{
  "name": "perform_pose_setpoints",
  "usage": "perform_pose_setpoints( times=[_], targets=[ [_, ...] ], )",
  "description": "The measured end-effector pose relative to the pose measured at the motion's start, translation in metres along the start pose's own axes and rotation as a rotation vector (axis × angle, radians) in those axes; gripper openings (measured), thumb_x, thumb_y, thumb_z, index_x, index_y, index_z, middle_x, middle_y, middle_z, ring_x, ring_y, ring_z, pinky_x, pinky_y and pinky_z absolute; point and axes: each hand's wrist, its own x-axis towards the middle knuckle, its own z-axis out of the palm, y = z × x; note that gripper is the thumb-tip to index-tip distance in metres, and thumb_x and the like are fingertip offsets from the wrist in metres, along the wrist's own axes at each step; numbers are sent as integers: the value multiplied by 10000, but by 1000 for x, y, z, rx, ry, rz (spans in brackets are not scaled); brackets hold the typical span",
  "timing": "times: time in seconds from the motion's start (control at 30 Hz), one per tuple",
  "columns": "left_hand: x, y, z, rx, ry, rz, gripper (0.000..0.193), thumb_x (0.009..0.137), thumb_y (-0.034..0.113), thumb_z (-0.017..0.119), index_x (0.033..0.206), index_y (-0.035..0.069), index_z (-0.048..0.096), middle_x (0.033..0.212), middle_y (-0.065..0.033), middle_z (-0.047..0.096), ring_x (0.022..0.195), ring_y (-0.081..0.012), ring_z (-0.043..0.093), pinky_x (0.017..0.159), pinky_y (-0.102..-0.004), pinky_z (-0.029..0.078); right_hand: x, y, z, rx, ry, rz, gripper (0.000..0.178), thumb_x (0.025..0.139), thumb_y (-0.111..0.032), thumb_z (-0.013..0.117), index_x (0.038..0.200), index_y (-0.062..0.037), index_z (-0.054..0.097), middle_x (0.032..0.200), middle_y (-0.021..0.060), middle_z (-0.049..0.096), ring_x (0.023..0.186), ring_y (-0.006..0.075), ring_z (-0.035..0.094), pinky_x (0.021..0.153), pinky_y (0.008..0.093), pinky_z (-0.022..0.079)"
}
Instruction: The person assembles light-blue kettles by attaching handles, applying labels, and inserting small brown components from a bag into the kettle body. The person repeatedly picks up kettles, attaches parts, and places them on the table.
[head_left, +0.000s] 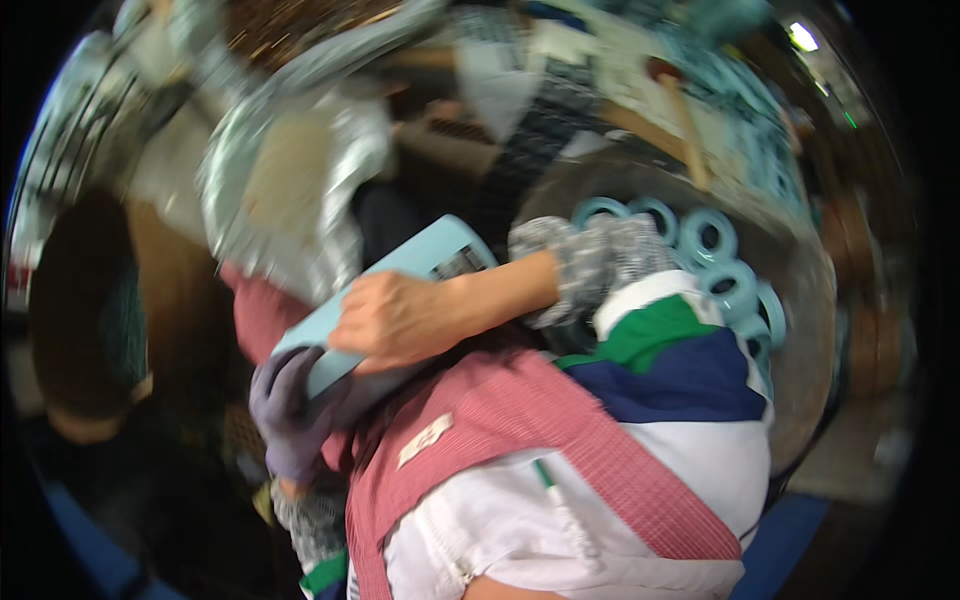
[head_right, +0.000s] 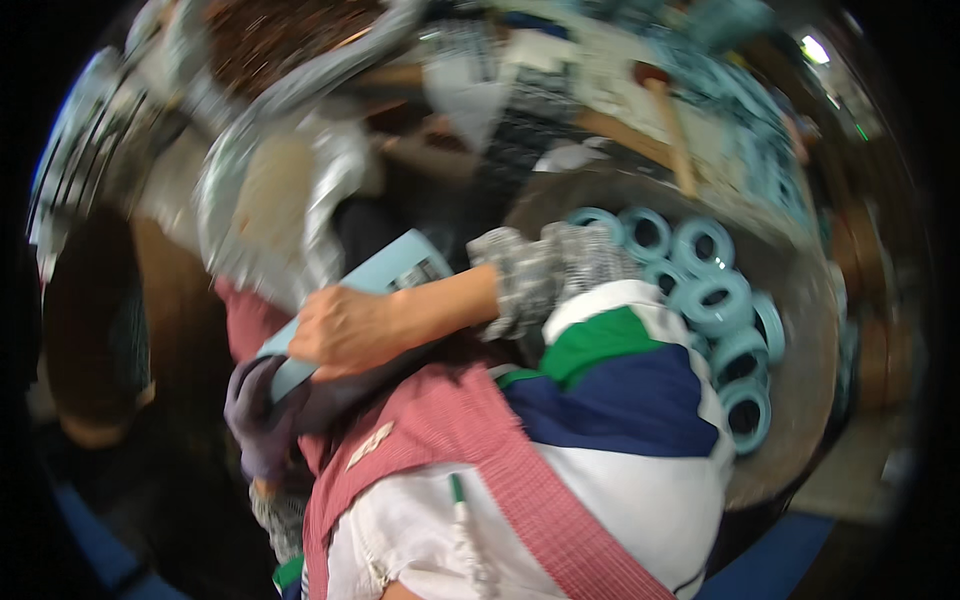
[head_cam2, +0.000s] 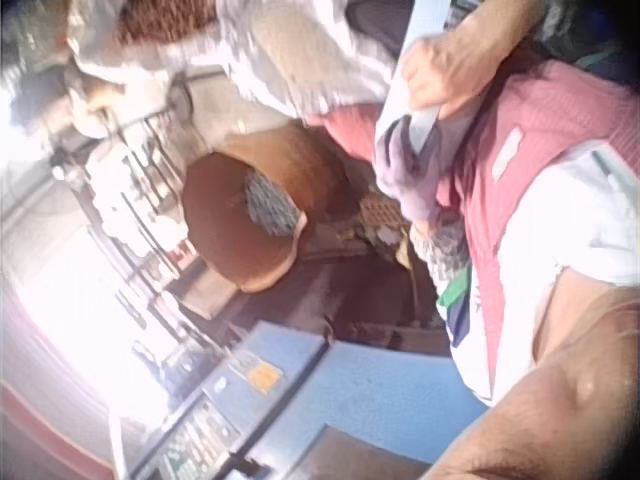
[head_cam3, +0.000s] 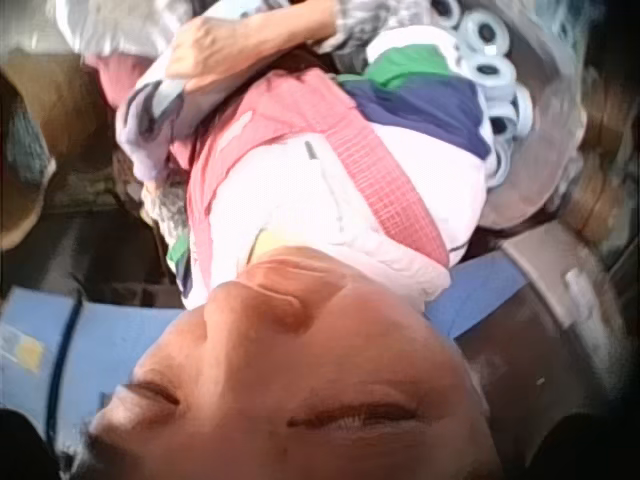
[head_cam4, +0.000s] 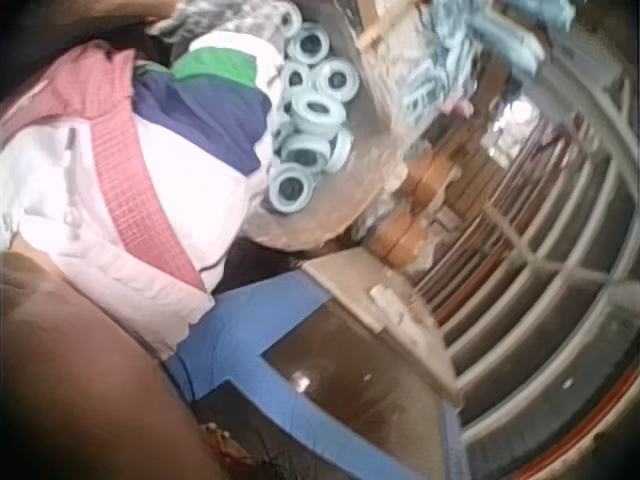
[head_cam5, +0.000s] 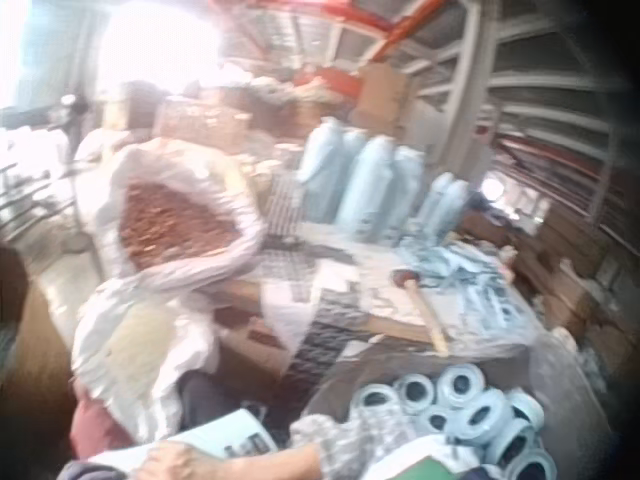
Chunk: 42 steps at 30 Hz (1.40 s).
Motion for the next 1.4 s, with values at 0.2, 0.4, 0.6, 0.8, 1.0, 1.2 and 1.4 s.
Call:
perform_pose_setpoints(
  times=[0.2, 0.4, 0.6, 0.8, 1.0, 1.2, 1.4],
  targets=[
    [53, -21, -28, -212, -213, -111, 422, 851, 184, 525, 1226, -6, 487, 1275, -145, 454, 1170, -273, 443, 993, -381, 336, -72, 36, -60, 540, 183, 590, 338, 782, -317, 634, 953, -25, 635, 791, 147, 644, 729, 278, 638, 646, 336, 494],
    [75, -18, 34, -454, -140, -215, 383, 935, 232, 427, 1199, -41, 473, 1224, -148, 504, 1133, -237, 457, 996, -350, 313, -111, 39, -67, 370, 148, 841, 399, 828, -401, 611, 978, -31, 628, 755, 125, 651, 685, 243, 639, 628, 321, 486],
    [86, -59, 57, -298, -125, -238, 424, 943, 280, 361, 1179, -44, 501, 1175, -129, 533, 1100, -228, 483, 974, -339, 342, -264, 86, -64, 97, 150, 1459, 333, 843, -342, 580, 994, -50, 636, 902, 127, 652, 844, 263, 621, 753, 338, 491],
    [38, -118, 40, -681, 194, -652, 407, 936, 295, 398, 1194, -5, 493, 1148, -107, 542, 1075, -217, 503, 925, -348, 388, -472, 69, -27, 99, 361, 2283, 501, 836, -185, 557, 1197, 91, 347, 681, 191, 640, 569, 287, 653, 541, 340, 528],
    [8, -150, 22, -869, 347, -706, 385, 935, 308, 418, 1156, 4, 500, 1137, -105, 529, 1058, -228, 513, 888, -362, 420, -502, 84, 15, 171, 1085, 2227, 562, 730, -39, 638, 1208, -7, 344, 876, 122, 593, 720, 222, 614, 454, 356, 495],
    [-4, -153, 6, -768, 492, -718, 338, 935, 374, 406, 980, 74, 555, 891, -17, 565, 783, -116, 555, 660, -272, 452, -410, 63, -58, 566, 1018, 1883, 308, 678, -9, 613, 986, -5, 588, 749, 33, 567, 642, 112, 533, 517, 235, 406],
    [-27, -179, -7, -1001, 595, -764, 352, 932, 409, 402, 928, 94, 558, 858, -6, 579, 725, -100, 545, 618, -257, 445, -188, 24, -76, 386, 103, 900, 494, 588, -211, 741, 1013, -52, 546, 931, 84, 513, 858, 227, 522, 771, 333, 440]
  ],
)
